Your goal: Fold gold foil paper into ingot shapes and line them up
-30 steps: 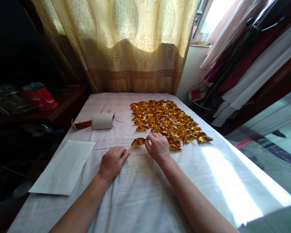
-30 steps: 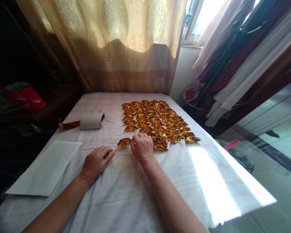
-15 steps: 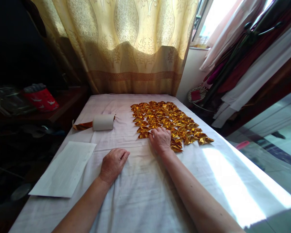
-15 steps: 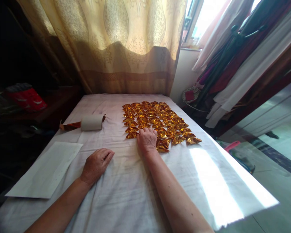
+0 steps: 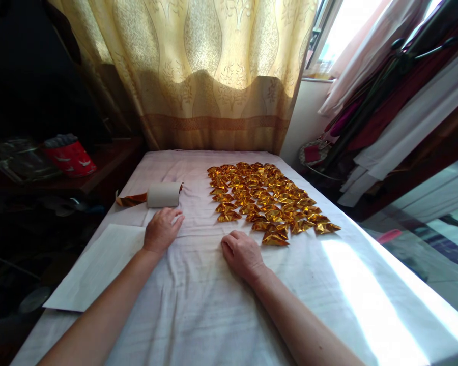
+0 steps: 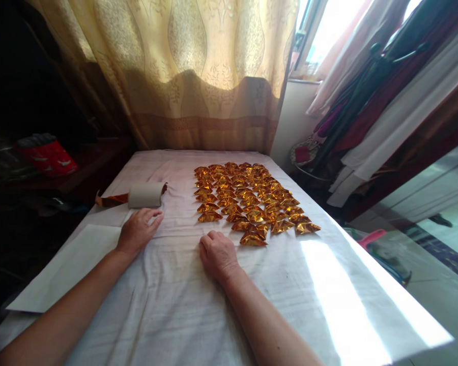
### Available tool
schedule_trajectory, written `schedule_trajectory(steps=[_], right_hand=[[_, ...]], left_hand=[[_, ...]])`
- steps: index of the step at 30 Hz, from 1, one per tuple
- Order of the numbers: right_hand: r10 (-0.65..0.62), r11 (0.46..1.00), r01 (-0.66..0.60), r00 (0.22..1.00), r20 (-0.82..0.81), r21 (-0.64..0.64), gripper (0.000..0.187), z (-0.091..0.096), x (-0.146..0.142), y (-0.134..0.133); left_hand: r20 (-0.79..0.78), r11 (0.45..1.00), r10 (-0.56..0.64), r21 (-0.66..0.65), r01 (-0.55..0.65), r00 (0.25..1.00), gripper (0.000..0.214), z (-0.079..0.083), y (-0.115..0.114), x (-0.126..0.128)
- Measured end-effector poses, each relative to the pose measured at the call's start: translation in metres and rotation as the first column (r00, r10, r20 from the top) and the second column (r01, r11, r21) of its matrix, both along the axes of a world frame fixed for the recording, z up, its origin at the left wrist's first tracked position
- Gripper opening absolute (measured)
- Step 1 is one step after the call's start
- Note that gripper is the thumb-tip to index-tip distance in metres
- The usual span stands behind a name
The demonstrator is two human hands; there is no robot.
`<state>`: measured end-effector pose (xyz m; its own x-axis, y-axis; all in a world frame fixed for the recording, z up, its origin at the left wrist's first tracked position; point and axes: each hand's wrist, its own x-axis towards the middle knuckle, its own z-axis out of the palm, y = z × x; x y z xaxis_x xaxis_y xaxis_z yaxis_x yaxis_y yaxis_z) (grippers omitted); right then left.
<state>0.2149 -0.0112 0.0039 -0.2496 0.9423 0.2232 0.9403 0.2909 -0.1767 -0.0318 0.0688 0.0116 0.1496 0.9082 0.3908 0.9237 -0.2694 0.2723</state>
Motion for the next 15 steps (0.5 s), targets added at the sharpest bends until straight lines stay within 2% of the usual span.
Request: schedule_trajectory(steps=[3, 7, 11, 15], right_hand=[[-0.014, 1.000, 0.014, 0.999, -0.035, -0.018, 0.014, -0.001, 0.000, 0.000], [-0.021, 0.999, 0.020, 0.998, -0.057, -0.028, 0.013, -0.002, 0.000, 0.002], [-0.030, 0.999, 0.028, 0.997, -0.076, -0.030, 0.012, -0.004, 0.000, 0.003], [-0.031, 0.999, 0.028, 0.994, -0.101, -0.029, 0.011, -0.004, 0.001, 0.003]], left_hand=[[-0.046, 0.994, 0.107, 0.026, -0.106, 0.993, 0.036, 0.009, 0.030, -0.017], [-0.102, 0.983, 0.182, 0.047, -0.178, 0.978, 0.054, 0.016, 0.056, -0.032], [-0.235, 0.973, 0.229, 0.024, -0.230, 0.945, 0.066, 0.014, 0.071, -0.037], [-0.250, 0.974, 0.227, 0.068, -0.216, 0.941, 0.062, 0.008, 0.075, -0.037]])
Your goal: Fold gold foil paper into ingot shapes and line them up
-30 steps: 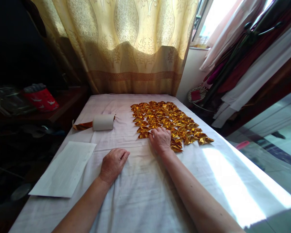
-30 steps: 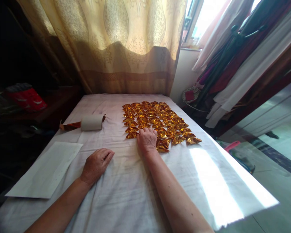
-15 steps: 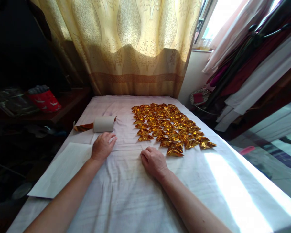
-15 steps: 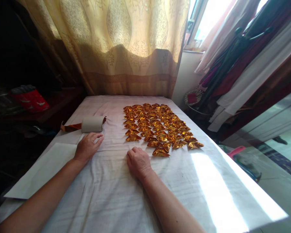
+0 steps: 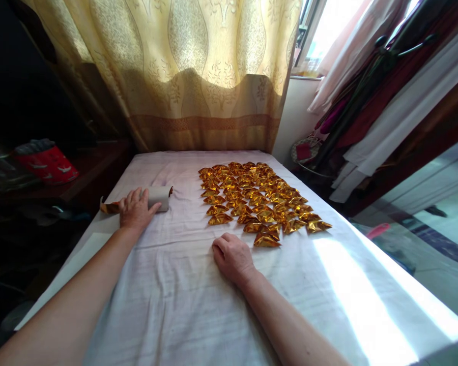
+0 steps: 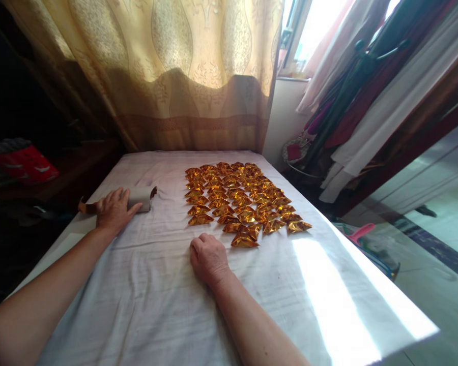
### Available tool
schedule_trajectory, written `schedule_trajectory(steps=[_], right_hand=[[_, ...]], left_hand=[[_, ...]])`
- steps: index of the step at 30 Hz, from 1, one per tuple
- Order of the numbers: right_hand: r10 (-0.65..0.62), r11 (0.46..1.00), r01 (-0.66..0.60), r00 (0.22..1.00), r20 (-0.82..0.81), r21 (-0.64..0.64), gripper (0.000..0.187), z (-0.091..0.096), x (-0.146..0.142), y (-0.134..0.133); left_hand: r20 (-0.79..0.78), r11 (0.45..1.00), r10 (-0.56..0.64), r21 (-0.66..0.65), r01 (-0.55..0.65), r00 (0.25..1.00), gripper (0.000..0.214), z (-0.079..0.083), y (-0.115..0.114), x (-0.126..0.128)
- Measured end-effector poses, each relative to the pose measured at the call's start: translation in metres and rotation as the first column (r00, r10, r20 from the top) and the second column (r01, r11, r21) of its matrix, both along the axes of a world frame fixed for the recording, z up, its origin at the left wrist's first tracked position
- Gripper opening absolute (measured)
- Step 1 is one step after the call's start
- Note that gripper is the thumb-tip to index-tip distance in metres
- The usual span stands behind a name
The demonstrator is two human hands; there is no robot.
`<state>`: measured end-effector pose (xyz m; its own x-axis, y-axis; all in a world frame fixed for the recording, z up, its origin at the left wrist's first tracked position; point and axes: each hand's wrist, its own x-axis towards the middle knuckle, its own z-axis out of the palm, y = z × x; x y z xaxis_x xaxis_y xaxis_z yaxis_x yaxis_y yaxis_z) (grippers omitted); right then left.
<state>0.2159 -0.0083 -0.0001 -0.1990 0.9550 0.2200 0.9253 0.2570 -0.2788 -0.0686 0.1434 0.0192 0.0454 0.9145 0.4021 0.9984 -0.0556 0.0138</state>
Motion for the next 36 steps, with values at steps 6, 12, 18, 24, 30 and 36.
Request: schedule_trajectory(steps=[6, 12, 18, 24, 30, 36], right_hand=[[0.002, 1.000, -0.002, 1.000, -0.006, 0.002, 0.011, -0.002, 0.001, 0.001], [0.003, 1.000, -0.003, 1.000, -0.002, -0.003, 0.012, -0.002, 0.001, 0.001], [-0.004, 1.000, 0.004, 1.000, 0.008, -0.013, 0.012, 0.001, 0.000, 0.000], [-0.003, 1.000, 0.003, 1.000, -0.001, 0.000, 0.012, 0.001, 0.000, 0.000], [-0.002, 1.000, 0.002, 1.000, -0.001, 0.003, 0.013, -0.001, 0.001, 0.000], [-0.004, 1.000, 0.004, 1.000, -0.008, 0.011, 0.013, -0.002, 0.000, 0.001]], left_hand=[[-0.033, 0.995, -0.087, 0.052, 0.089, 0.996, 0.049, -0.003, -0.007, -0.001], [-0.020, 0.991, -0.123, 0.048, 0.124, 0.992, 0.033, -0.002, -0.005, -0.007], [-0.035, 0.989, -0.146, 0.021, 0.147, 0.989, 0.029, 0.000, -0.003, -0.010], [-0.052, 0.989, -0.146, 0.014, 0.147, 0.988, 0.038, 0.002, -0.003, -0.008], [-0.048, 0.990, -0.142, 0.012, 0.143, 0.989, 0.032, 0.006, -0.002, -0.007], [-0.057, 0.990, -0.138, 0.001, 0.138, 0.989, 0.033, 0.009, -0.006, -0.008]])
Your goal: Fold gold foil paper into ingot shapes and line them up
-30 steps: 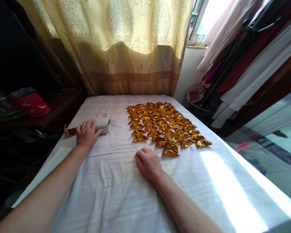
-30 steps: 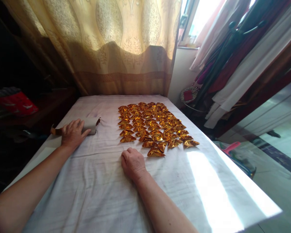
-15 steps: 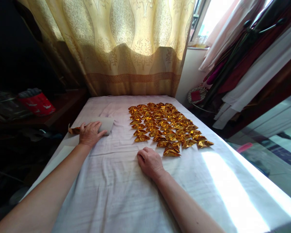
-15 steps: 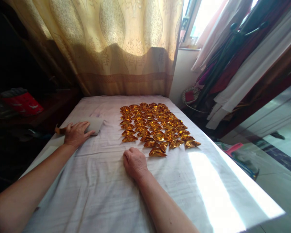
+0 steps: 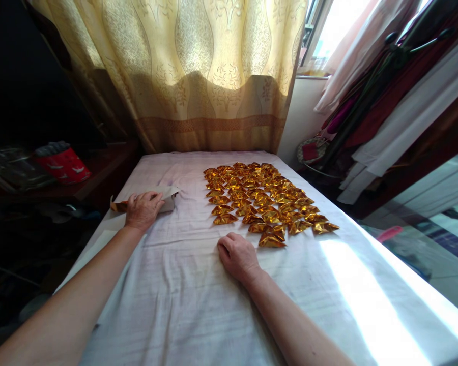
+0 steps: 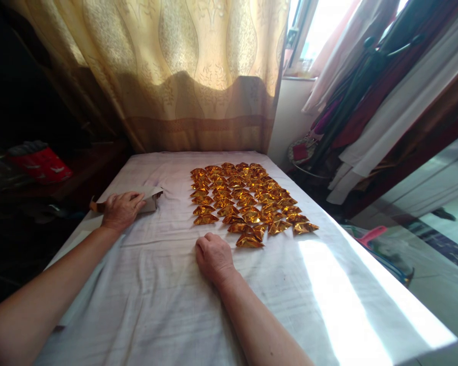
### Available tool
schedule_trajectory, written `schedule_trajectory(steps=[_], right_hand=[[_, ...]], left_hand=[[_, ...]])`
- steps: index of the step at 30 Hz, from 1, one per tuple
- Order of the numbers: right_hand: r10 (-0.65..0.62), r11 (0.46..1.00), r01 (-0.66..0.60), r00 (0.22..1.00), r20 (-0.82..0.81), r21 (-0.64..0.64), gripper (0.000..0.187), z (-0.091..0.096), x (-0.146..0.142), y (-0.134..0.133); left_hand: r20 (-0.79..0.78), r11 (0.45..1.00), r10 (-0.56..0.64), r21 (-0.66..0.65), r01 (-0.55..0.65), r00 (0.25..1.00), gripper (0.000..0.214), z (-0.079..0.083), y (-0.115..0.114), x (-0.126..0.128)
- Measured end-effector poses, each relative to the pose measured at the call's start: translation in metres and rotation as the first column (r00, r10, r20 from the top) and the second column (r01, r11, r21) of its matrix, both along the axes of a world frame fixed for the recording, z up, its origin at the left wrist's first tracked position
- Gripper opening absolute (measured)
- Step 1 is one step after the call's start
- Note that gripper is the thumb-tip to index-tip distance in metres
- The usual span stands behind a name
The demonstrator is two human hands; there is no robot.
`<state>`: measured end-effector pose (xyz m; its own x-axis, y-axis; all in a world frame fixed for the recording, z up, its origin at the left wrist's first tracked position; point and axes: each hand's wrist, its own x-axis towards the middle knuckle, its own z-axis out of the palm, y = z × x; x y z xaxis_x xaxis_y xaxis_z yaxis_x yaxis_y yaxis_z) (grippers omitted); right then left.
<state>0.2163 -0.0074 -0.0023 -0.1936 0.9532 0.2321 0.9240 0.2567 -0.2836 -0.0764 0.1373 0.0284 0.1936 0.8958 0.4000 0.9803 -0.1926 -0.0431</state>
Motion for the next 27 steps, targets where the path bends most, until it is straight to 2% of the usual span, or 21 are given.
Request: schedule_trajectory(steps=[8, 15, 20, 22, 24, 27], right_hand=[[0.000, 1.000, 0.000, 1.000, 0.004, -0.017, 0.013, 0.003, 0.000, -0.001], [0.000, 0.999, 0.000, 1.000, 0.012, -0.042, 0.016, 0.007, -0.001, -0.001], [0.012, 1.000, -0.012, 0.999, -0.030, -0.020, 0.017, 0.001, 0.000, 0.000], [0.020, 0.999, -0.016, 0.997, -0.078, 0.051, 0.022, -0.005, 0.002, 0.001], [0.044, 0.982, -0.023, 0.993, -0.111, 0.186, 0.040, -0.010, 0.003, 0.002], [0.078, 0.909, -0.043, 0.995, -0.068, 0.415, 0.053, -0.012, 0.002, 0.003]], left_hand=[[0.005, 0.998, 0.011, -0.056, -0.010, 1.000, 0.037, 0.009, 0.011, -0.012], [0.046, 0.999, -0.017, -0.045, 0.019, 0.999, 0.046, 0.043, 0.008, -0.021], [0.065, 0.995, -0.078, -0.054, 0.082, 0.995, 0.049, 0.061, -0.002, -0.012], [0.069, 0.985, -0.140, -0.095, 0.146, 0.988, 0.049, 0.063, -0.012, -0.002], [0.074, 0.966, -0.206, -0.144, 0.215, 0.976, 0.047, 0.062, -0.028, 0.011], [0.081, 0.897, -0.349, -0.259, 0.358, 0.934, 0.046, 0.058, -0.056, 0.033]])
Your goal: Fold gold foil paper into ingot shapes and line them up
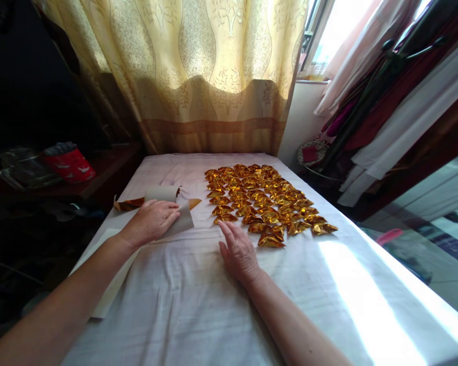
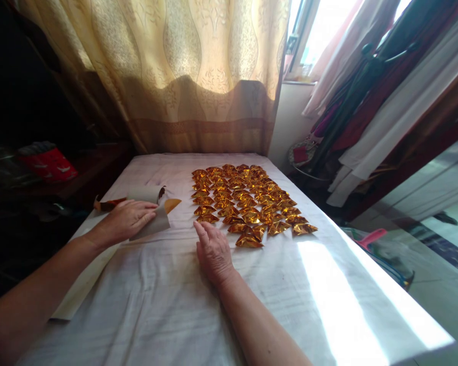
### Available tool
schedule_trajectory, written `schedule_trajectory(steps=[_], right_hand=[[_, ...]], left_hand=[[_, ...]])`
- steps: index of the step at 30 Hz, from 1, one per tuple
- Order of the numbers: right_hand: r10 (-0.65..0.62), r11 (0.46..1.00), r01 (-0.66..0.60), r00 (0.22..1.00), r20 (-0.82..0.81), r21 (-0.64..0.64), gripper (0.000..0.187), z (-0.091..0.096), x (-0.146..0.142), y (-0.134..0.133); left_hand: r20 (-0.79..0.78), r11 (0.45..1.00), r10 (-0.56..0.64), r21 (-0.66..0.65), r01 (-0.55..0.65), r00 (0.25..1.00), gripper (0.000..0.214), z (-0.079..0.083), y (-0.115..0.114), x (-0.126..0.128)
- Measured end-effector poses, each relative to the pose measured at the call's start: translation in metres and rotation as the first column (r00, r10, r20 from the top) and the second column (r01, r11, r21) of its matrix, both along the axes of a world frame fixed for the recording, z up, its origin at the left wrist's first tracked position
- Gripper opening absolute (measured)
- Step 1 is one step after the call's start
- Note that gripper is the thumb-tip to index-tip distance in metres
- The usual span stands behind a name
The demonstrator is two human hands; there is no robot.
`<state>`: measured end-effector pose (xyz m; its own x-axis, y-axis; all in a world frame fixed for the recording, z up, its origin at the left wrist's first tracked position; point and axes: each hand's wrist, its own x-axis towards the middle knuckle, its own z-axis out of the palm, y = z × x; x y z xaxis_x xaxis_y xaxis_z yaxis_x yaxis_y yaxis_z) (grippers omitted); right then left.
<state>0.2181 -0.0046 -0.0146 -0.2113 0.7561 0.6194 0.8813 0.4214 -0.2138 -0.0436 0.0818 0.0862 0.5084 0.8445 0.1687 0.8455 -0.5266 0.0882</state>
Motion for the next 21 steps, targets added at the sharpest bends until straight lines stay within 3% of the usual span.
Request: schedule_trajectory(steps=[3, 6, 13, 17, 21], right_hand=[[0.028, 0.986, -0.042, 0.995, 0.091, 0.160, 0.054, 0.003, -0.004, -0.002], [0.102, 0.963, -0.140, 0.980, 0.169, 0.230, 0.054, 0.007, -0.006, -0.005], [0.222, 0.942, -0.276, 0.940, 0.258, 0.193, 0.045, 0.007, -0.005, -0.007], [0.303, 0.911, -0.353, 0.924, 0.233, 0.214, 0.026, 0.006, -0.008, -0.005], [0.392, 0.886, -0.430, 0.894, 0.219, 0.171, 0.015, 0.011, -0.009, -0.009]], left_hand=[[0.006, 0.997, -0.033, -0.065, 0.033, 0.999, 0.045, -0.008, -0.023, 0.020], [-0.005, 0.988, -0.066, -0.138, 0.064, 0.998, 0.043, -0.017, -0.035, 0.033], [-0.010, 0.977, -0.141, -0.166, 0.138, 0.990, 0.038, -0.020, -0.039, 0.037], [-0.030, 0.954, -0.239, -0.193, 0.229, 0.970, 0.037, -0.019, -0.041, 0.036], [-0.046, 0.964, -0.194, -0.194, 0.182, 0.980, 0.040, -0.028, -0.048, 0.031]])
